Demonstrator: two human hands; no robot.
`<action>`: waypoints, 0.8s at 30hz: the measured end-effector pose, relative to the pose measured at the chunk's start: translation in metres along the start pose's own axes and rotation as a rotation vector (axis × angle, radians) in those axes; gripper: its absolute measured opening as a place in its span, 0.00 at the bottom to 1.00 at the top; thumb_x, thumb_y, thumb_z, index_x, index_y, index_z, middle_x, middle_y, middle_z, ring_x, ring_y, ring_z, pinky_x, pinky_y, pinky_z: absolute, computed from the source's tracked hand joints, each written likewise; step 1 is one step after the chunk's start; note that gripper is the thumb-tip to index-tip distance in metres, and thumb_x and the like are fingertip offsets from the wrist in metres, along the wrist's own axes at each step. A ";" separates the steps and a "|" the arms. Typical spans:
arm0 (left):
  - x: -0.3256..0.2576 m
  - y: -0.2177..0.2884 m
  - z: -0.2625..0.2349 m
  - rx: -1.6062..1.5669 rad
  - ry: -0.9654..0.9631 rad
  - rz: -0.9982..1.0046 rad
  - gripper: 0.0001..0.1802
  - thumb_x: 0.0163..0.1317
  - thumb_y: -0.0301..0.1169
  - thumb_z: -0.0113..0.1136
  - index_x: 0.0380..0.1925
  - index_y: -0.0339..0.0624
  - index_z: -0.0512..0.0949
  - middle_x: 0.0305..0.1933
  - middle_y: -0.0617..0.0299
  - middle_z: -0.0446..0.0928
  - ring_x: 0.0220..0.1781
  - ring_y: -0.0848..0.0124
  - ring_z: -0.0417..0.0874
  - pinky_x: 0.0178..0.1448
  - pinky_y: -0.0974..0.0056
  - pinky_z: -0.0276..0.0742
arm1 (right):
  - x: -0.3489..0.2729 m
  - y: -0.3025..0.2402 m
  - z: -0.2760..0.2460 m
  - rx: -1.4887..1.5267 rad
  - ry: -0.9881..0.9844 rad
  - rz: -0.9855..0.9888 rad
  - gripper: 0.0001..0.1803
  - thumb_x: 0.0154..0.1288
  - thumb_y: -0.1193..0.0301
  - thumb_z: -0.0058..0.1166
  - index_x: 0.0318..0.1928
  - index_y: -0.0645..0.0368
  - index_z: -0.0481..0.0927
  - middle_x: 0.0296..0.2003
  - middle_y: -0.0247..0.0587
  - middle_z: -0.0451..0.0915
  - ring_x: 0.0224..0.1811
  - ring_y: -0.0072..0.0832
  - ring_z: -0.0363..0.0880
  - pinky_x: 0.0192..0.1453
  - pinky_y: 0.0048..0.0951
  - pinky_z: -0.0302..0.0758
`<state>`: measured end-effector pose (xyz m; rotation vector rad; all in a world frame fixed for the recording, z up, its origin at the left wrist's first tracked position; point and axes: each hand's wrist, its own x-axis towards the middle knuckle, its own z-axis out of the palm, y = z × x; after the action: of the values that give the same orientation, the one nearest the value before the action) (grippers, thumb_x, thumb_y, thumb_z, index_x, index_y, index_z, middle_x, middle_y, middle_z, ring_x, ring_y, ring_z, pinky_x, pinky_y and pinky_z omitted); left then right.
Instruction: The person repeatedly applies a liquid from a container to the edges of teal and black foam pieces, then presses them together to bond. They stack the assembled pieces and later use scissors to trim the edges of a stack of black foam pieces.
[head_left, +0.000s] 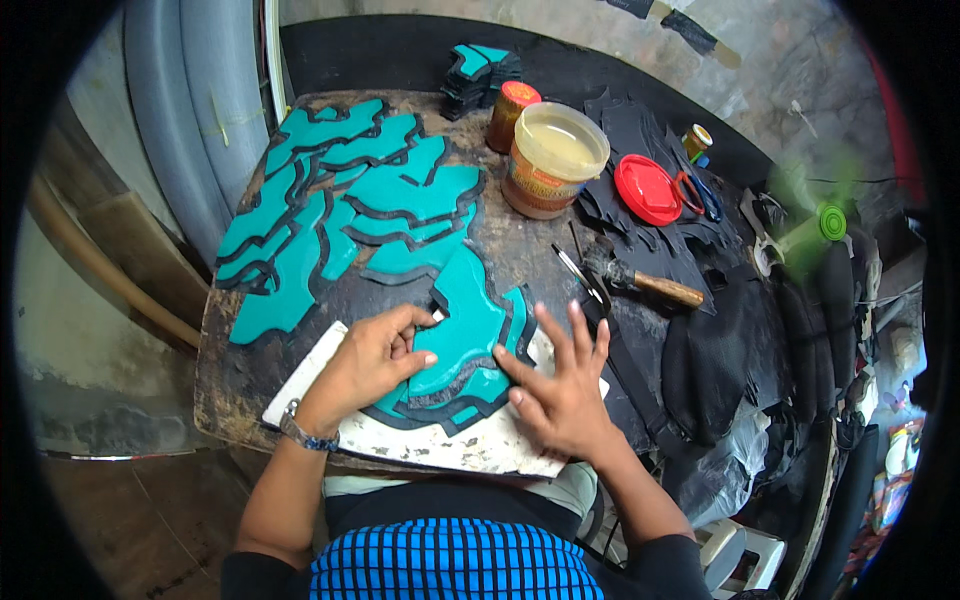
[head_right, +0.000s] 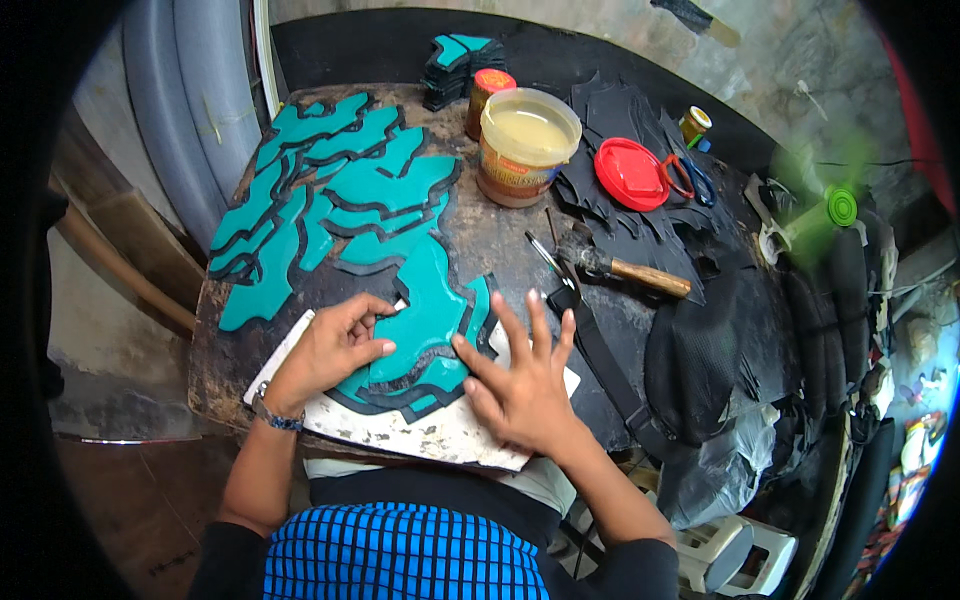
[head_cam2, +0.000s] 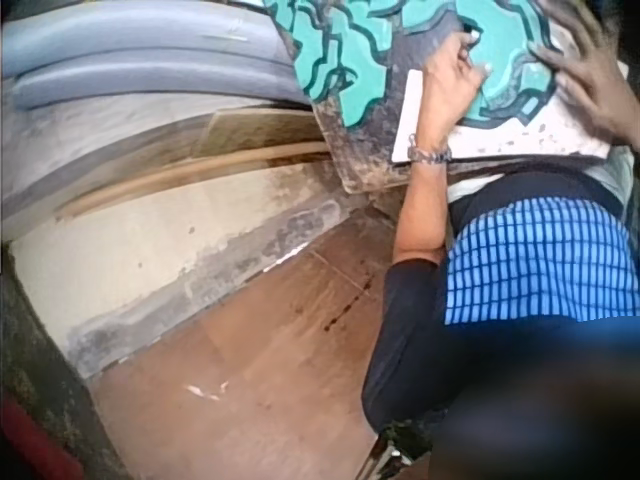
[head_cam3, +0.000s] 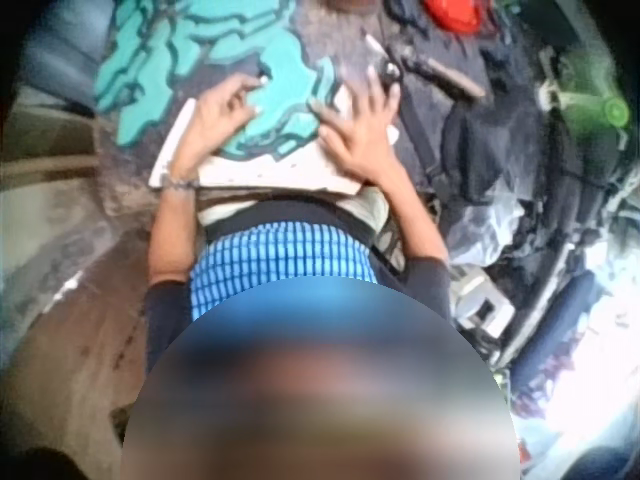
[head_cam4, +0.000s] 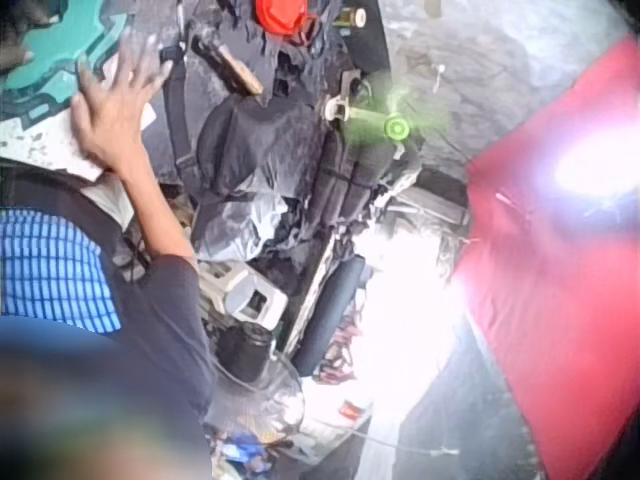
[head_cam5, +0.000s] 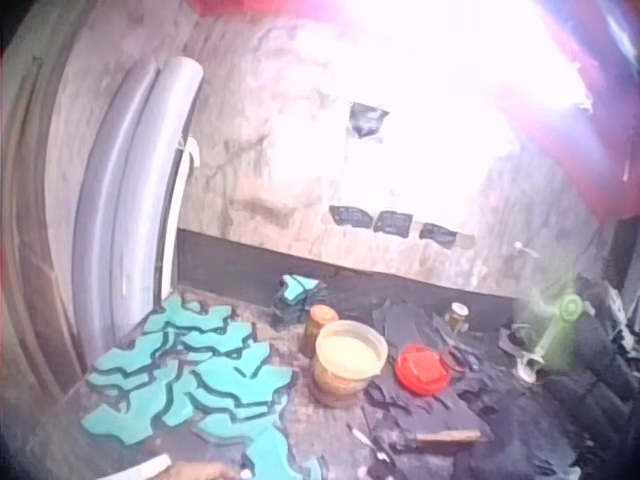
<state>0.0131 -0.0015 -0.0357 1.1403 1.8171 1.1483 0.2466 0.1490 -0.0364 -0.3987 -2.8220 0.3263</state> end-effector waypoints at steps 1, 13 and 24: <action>0.000 0.000 0.000 0.011 0.007 0.018 0.21 0.56 0.27 0.72 0.50 0.37 0.78 0.27 0.70 0.69 0.27 0.82 0.68 0.31 0.73 0.67 | -0.001 0.000 0.002 -0.039 -0.004 -0.007 0.25 0.67 0.55 0.52 0.63 0.42 0.78 0.75 0.51 0.55 0.80 0.54 0.36 0.74 0.72 0.22; 0.013 0.011 -0.025 -0.378 -0.011 0.022 0.15 0.65 0.22 0.60 0.50 0.41 0.72 0.32 0.75 0.66 0.31 0.86 0.62 0.32 0.75 0.60 | 0.101 0.056 -0.043 0.149 0.378 0.019 0.23 0.77 0.56 0.39 0.52 0.50 0.87 0.66 0.54 0.63 0.76 0.48 0.51 0.77 0.62 0.36; 0.132 0.029 -0.113 0.119 0.255 0.099 0.13 0.66 0.24 0.54 0.51 0.40 0.76 0.36 0.69 0.71 0.38 0.80 0.68 0.48 0.72 0.67 | 0.233 0.122 -0.097 -0.057 0.160 0.381 0.42 0.76 0.39 0.21 0.53 0.53 0.86 0.72 0.53 0.61 0.80 0.47 0.46 0.75 0.70 0.36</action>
<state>-0.1262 0.0910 0.0198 1.2085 2.0655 1.3070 0.0887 0.3504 0.0779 -0.9345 -2.5918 0.2747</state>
